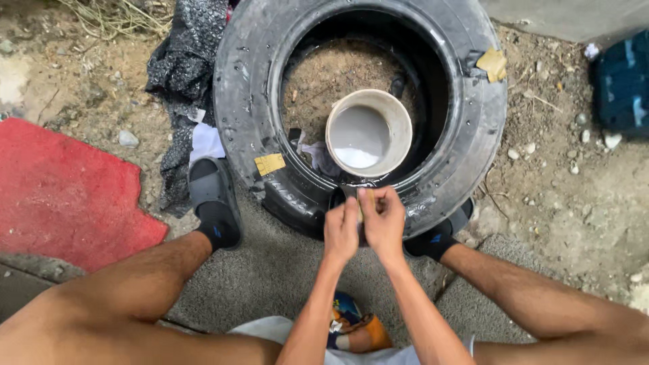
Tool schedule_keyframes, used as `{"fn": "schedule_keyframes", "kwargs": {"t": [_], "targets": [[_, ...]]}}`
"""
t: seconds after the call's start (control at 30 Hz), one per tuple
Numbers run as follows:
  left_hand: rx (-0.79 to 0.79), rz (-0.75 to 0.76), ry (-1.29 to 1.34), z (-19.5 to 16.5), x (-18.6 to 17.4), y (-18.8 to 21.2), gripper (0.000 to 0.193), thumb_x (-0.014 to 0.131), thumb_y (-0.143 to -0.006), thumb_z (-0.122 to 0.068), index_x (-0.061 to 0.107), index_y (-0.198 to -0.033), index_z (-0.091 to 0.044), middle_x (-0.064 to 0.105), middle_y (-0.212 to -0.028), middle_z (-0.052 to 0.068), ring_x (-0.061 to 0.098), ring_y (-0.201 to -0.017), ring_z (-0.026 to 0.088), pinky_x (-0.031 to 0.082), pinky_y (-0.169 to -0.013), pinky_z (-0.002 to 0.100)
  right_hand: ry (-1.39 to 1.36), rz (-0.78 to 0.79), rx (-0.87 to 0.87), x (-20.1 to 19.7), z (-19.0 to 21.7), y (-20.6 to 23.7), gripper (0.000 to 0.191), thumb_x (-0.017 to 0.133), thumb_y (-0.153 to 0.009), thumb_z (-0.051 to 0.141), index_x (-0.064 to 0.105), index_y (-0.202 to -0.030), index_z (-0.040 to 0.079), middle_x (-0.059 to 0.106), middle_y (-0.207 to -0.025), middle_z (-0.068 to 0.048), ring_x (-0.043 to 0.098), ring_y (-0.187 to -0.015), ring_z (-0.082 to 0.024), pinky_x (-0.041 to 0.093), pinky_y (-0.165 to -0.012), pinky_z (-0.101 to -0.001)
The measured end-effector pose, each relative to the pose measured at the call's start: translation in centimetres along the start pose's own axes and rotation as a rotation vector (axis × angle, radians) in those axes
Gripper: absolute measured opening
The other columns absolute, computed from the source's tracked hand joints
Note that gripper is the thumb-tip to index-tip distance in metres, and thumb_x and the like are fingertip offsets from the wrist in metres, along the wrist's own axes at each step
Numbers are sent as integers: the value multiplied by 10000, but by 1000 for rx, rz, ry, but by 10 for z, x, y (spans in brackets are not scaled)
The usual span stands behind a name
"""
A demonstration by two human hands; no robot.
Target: The person sits on the ground and scrubs a small metal part with a sponge, repeatedly dipping it into a bucket of water placed inside a tire. The person rotates the part to clean different sides and rinses it in the bucket.
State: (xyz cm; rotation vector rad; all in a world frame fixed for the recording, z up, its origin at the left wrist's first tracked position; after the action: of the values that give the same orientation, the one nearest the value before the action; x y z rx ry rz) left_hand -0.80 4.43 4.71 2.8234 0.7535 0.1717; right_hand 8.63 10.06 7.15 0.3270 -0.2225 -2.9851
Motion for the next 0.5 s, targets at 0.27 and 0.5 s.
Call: {"fn": "schedule_keyframes", "kwargs": {"t": [0.27, 0.5], "targets": [[-75, 33, 176, 17, 2, -3, 550, 457, -1071, -405, 689, -845, 40, 665, -702, 32, 586, -673, 73, 474, -594, 332, -38, 65, 22, -6, -5, 18, 137, 704, -951, 146, 626, -986, 40, 676, -863, 26, 611, -784, -23, 513, -679, -195], [-328, 76, 106, 24, 6, -14, 745, 347, -1091, -542, 606, -662, 10, 570, -611, 11, 501, -589, 115, 403, -549, 339, 33, 76, -18, -21, -4, 33, 124, 704, -1025, 110, 658, -992, 0, 660, -855, -31, 568, -764, -63, 483, -674, -225]]}}
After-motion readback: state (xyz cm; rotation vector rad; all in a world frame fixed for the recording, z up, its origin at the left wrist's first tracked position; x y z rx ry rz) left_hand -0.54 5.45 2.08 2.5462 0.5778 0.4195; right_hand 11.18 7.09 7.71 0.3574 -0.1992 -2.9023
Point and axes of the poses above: each hand's wrist, its own y-axis away from the middle knuckle, its own x-axis out of the palm, z = x × y, the point moved 4 cm from there along -y, towards the middle knuckle
